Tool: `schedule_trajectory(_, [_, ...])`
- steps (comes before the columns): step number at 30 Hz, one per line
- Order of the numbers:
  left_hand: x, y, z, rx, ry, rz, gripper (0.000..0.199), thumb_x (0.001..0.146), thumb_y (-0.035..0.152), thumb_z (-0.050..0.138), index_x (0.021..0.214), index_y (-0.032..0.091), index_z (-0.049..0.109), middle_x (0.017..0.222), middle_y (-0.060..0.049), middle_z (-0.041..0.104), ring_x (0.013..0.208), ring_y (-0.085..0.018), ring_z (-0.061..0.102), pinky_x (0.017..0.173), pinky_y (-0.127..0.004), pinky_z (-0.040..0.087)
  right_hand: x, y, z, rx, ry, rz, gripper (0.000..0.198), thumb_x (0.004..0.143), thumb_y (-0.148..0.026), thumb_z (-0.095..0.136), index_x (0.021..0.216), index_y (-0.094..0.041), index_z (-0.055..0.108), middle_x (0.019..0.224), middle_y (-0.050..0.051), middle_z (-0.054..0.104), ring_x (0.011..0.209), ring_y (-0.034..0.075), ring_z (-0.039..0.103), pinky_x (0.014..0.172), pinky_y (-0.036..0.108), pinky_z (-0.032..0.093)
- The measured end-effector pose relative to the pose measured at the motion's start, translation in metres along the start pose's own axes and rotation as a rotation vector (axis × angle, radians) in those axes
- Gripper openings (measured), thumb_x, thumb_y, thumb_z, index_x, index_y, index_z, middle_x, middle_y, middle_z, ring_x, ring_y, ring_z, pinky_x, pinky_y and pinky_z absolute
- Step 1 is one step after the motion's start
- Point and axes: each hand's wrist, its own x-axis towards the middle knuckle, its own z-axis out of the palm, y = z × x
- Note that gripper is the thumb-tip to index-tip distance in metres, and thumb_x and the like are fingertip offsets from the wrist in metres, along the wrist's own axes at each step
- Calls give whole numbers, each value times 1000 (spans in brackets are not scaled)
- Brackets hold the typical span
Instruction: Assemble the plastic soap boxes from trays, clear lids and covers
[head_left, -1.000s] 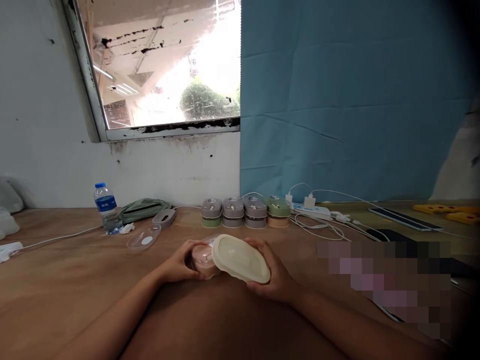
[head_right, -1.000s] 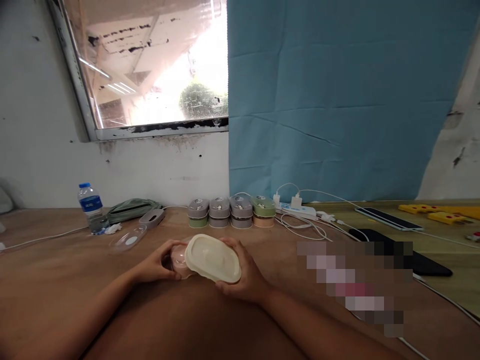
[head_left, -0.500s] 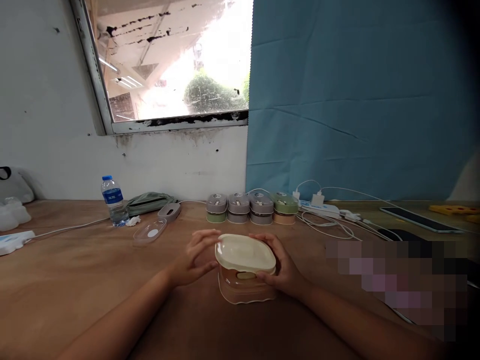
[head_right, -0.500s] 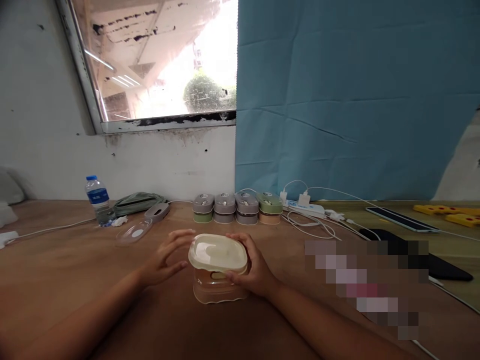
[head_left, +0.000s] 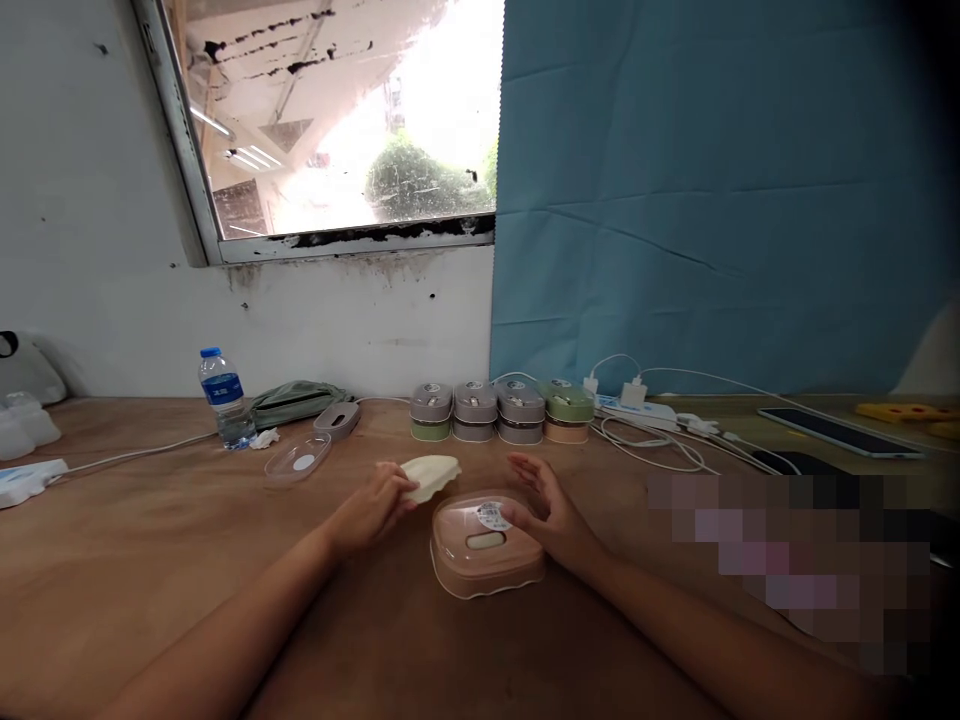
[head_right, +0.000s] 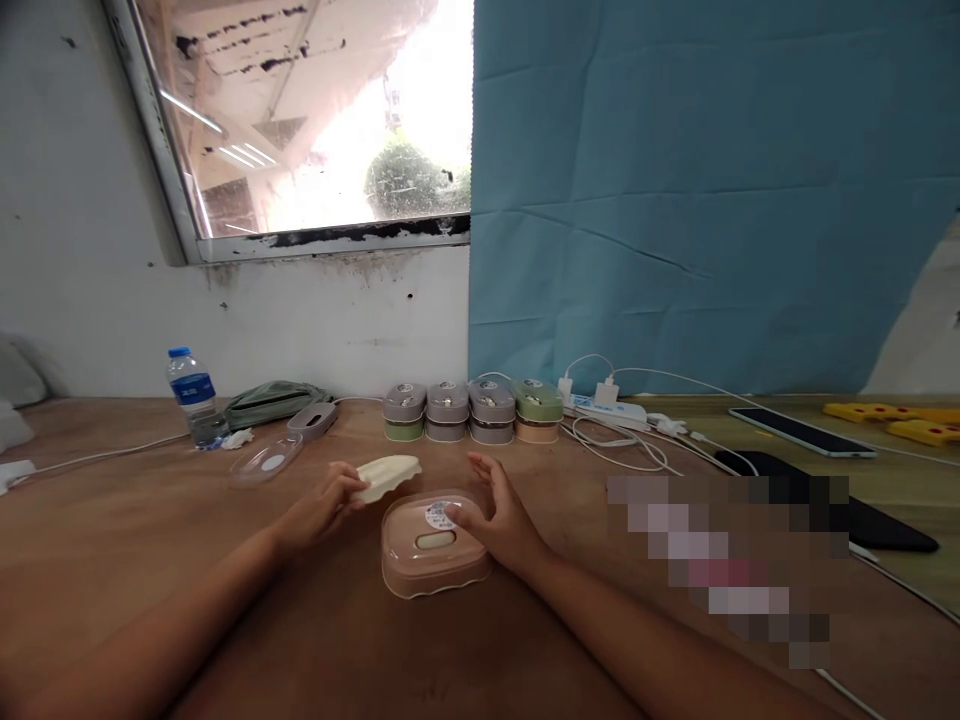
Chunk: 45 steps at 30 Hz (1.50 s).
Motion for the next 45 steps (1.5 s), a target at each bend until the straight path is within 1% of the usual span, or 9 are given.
schedule_trajectory(5, [-6, -39, -2, 200, -78, -188, 20, 87, 27, 33, 95, 16, 48, 93, -8, 51, 87, -19, 47, 81, -35, 39, -1, -4, -2, -79, -5, 26, 49, 68, -38, 62, 109, -22, 41, 120, 9, 46, 116, 25, 39, 98, 44, 30])
schedule_trajectory(10, [1, -68, 11, 263, -181, -355, 20, 86, 29, 36, 81, 17, 51, 86, -6, 57, 82, -18, 52, 77, -29, 40, -2, -7, -3, -128, -11, 2, 40, 69, -32, 59, 104, -22, 44, 116, 7, 49, 112, 24, 42, 96, 41, 32])
schedule_trajectory(14, [13, -97, 25, 282, -183, -423, 17, 84, 27, 40, 79, 17, 52, 81, -5, 60, 76, -17, 55, 68, -25, 40, -2, -6, -4, -132, -25, -21, 35, 71, -29, 58, 102, -22, 44, 113, 6, 50, 109, 23, 45, 94, 40, 34])
schedule_trajectory(18, [24, -124, 34, 323, -174, -514, 15, 83, 24, 41, 83, 16, 53, 85, -7, 61, 77, -17, 56, 67, -25, 39, -1, -6, -4, -143, -28, -23, 31, 71, -28, 57, 100, -21, 46, 107, 5, 53, 104, 22, 48, 92, 38, 36])
schedule_trajectory(22, [31, -140, 39, 371, -184, -591, 17, 82, 22, 40, 85, 13, 54, 86, -11, 61, 80, -20, 57, 69, -27, 39, -1, -9, -4, -134, -46, -15, 25, 72, -31, 56, 94, -20, 50, 104, 6, 55, 101, 23, 50, 89, 37, 38])
schedule_trajectory(30, [35, -143, 39, 410, -208, -642, 19, 82, 23, 38, 84, 13, 53, 86, -11, 61, 83, -20, 57, 72, -27, 40, 0, -10, -5, -79, -178, -58, 15, 75, -30, 53, 86, -20, 54, 96, 4, 56, 97, 22, 51, 87, 35, 38])
schedule_trajectory(37, [37, -139, 38, 366, -167, -604, 17, 81, 22, 40, 79, 13, 54, 83, -12, 61, 81, -21, 58, 74, -30, 41, 0, -9, -5, -66, -185, -37, 16, 75, -30, 53, 87, -20, 53, 97, 5, 55, 95, 22, 51, 85, 34, 38])
schedule_trajectory(41, [37, -130, 34, 315, -65, -582, 12, 76, 19, 45, 82, 13, 54, 90, -13, 59, 86, -24, 56, 79, -34, 40, -1, -9, -5, -58, -199, -34, 18, 75, -32, 52, 88, -20, 53, 96, 4, 55, 95, 22, 50, 85, 34, 37])
schedule_trajectory(45, [38, -93, 36, 260, 133, -589, 17, 78, 19, 43, 92, 13, 49, 102, -13, 52, 100, -23, 48, 89, -35, 37, -1, -8, -8, -10, -269, -57, 30, 70, -36, 58, 94, -20, 51, 101, 4, 51, 97, 23, 49, 85, 33, 38])
